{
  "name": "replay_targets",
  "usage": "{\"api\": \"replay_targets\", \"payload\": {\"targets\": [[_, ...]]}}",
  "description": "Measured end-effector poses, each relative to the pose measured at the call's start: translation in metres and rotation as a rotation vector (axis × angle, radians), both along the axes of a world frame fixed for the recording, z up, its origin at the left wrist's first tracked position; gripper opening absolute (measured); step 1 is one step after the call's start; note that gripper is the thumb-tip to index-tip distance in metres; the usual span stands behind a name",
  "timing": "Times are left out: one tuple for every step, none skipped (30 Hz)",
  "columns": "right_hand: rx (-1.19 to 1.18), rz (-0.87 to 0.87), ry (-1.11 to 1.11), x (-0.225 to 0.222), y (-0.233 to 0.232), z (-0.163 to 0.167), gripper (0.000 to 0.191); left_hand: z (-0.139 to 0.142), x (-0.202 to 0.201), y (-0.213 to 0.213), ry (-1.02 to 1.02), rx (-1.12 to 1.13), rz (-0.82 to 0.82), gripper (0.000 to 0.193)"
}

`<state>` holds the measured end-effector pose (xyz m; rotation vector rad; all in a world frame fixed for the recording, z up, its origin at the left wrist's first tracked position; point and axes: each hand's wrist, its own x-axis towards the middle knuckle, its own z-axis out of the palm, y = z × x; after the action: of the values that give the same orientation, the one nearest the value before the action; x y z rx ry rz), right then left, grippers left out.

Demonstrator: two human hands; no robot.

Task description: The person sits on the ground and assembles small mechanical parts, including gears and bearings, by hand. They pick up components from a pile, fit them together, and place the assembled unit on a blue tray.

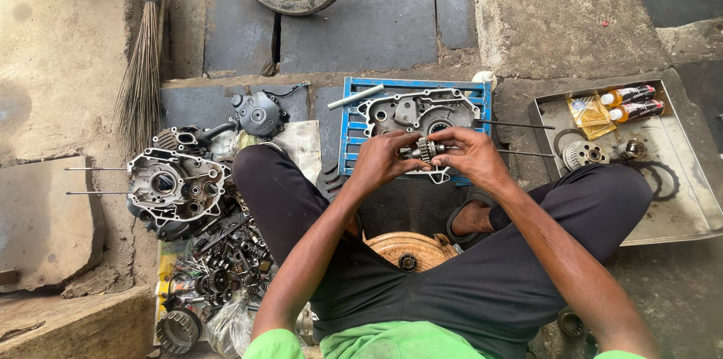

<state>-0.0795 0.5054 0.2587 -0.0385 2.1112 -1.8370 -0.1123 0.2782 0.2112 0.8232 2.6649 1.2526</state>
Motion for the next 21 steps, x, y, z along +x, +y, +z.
{"api": "replay_targets", "payload": {"targets": [[0.016, 0.005, 0.015, 0.000, 0.000, 0.000, 0.044, -0.002, 0.000, 0.000, 0.011, 0.005, -0.005, 0.072], [0.033, 0.011, 0.030, 0.000, 0.000, -0.001, 0.043, -0.003, 0.000, 0.000, 0.023, 0.010, -0.011, 0.073], [0.049, 0.016, 0.045, 0.000, 0.001, -0.001, 0.043, -0.005, 0.000, 0.000, 0.030, 0.009, -0.009, 0.073], [0.049, 0.016, 0.047, 0.000, 0.001, -0.001, 0.043, -0.007, 0.000, 0.000, 0.037, 0.009, -0.007, 0.072], [0.048, 0.017, 0.048, 0.000, 0.001, -0.002, 0.042, -0.009, 0.000, 0.001, 0.045, 0.009, -0.005, 0.072], [0.048, 0.018, 0.049, 0.000, 0.001, -0.002, 0.042, -0.011, 0.000, 0.001, 0.036, -0.004, -0.009, 0.072], [0.048, 0.015, 0.047, 0.001, 0.001, -0.002, 0.042, -0.013, 0.000, 0.001, 0.027, -0.017, -0.013, 0.072], [0.049, 0.012, 0.045, 0.001, 0.001, -0.003, 0.041, -0.014, 0.000, 0.002, 0.018, -0.030, -0.017, 0.071], [0.049, 0.009, 0.043, 0.001, 0.001, -0.003, 0.041, -0.015, 0.000, 0.002, 0.018, -0.039, -0.013, 0.071], [0.050, 0.012, 0.044, 0.000, 0.001, -0.004, 0.041, -0.016, 0.001, 0.002, 0.018, -0.047, -0.009, 0.071], [0.051, 0.015, 0.044, 0.000, 0.002, -0.005, 0.041, -0.016, 0.001, 0.002, 0.017, -0.056, -0.006, 0.071], [0.053, 0.018, 0.045, -0.001, 0.002, -0.005, 0.041, -0.016, 0.002, 0.002, 0.043, -0.039, -0.005, 0.071], [0.039, 0.021, 0.041, -0.002, 0.003, -0.005, 0.041, -0.015, 0.003, 0.002, 0.069, -0.023, -0.005, 0.070], [0.026, 0.024, 0.037, -0.003, 0.003, -0.005, 0.041, -0.015, 0.003, 0.002, 0.094, -0.007, -0.005, 0.070], [0.013, 0.025, 0.032, -0.003, 0.003, -0.005, 0.042, -0.014, 0.004, 0.001, 0.076, -0.013, -0.003, 0.070], [0.000, 0.021, 0.019, -0.003, 0.002, -0.004, 0.042, -0.012, 0.004, 0.001, 0.060, -0.019, 0.000, 0.071], [-0.013, 0.018, 0.009, -0.003, 0.002, -0.003, 0.042, -0.011, 0.003, 0.000, 0.045, -0.026, 0.004, 0.071], [-0.026, 0.017, -0.002, -0.004, 0.001, -0.001, 0.042, -0.009, 0.003, -0.001, 0.057, -0.012, 0.002, 0.071], [-0.010, 0.033, 0.012, -0.004, 0.001, 0.001, 0.042, -0.007, 0.004, -0.001, 0.068, 0.002, 0.001, 0.070], [0.006, 0.049, 0.026, -0.005, 0.001, 0.004, 0.042, -0.006, 0.004, -0.002, 0.079, 0.015, 0.000, 0.069], [0.021, 0.063, 0.039, -0.005, 0.000, 0.006, 0.043, -0.004, 0.003, -0.003, 0.068, 0.013, 0.002, 0.070]]}}
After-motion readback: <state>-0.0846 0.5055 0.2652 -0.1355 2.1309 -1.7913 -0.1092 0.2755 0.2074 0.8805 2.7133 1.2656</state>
